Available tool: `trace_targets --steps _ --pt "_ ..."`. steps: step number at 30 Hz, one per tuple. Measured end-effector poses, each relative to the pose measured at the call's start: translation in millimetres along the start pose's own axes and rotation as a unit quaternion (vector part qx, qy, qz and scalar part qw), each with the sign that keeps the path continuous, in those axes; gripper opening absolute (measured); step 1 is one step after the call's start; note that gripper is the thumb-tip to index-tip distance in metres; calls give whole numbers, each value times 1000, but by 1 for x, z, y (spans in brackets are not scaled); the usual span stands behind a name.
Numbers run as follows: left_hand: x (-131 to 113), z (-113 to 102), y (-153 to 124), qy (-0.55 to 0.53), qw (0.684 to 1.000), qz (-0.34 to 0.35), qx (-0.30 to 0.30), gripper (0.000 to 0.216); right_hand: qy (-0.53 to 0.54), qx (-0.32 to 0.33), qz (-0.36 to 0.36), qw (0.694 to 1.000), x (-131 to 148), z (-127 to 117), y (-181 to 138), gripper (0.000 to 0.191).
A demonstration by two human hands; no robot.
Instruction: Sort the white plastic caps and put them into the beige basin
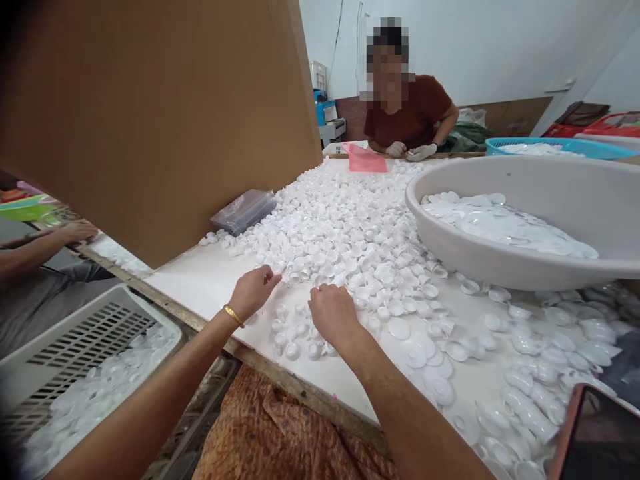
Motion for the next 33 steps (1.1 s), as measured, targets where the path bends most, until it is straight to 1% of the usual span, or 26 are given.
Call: trace_targets --steps 3,7,12,17,19,22,24,26,29,33 --pt "-5 6 10 -8 1000 -6 1 29 7 -10 -12 1000 3 -1 -1 23" --pt "-10 16 4 -18 1000 -9 12 22 18 -25 -23 999 4 2 -4 24" --pt "-6 20 -17 -46 999 12 -9 20 45 -44 -50 997 0 23 0 27" --pt "-14 29 -29 -90 994 55 17 17 102 -56 -85 990 -9 44 2 31" --pt "-17 33 -32 -117 991 64 29 21 121 -64 -91 986 -16 52 4 32" --pt "-17 32 -39 -155 986 55 9 32 137 -45 -96 985 -27 64 10 32" --pt "-16 30 -47 -155 987 53 -3 41 140 -21 -93 986 -31 70 13 32" --pt "-16 29 -56 -132 990 55 1 46 140 -9 -85 986 -32 73 13 33" --pt "-18 29 -67 -106 993 53 6 49 135 -16 -85 987 -31 74 11 34" --pt "-24 29 -78 -121 992 37 20 51 143 -36 -119 982 -32 82 9 32"
Point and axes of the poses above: each hand's wrist, its own y-axis towards the middle knuckle, its own z-axis out of the palm, x = y × z, the point moved 4 cm from there along y, towards the middle knuckle, and after that the axes turned 2 degrees about y, right-handed, at the moved point
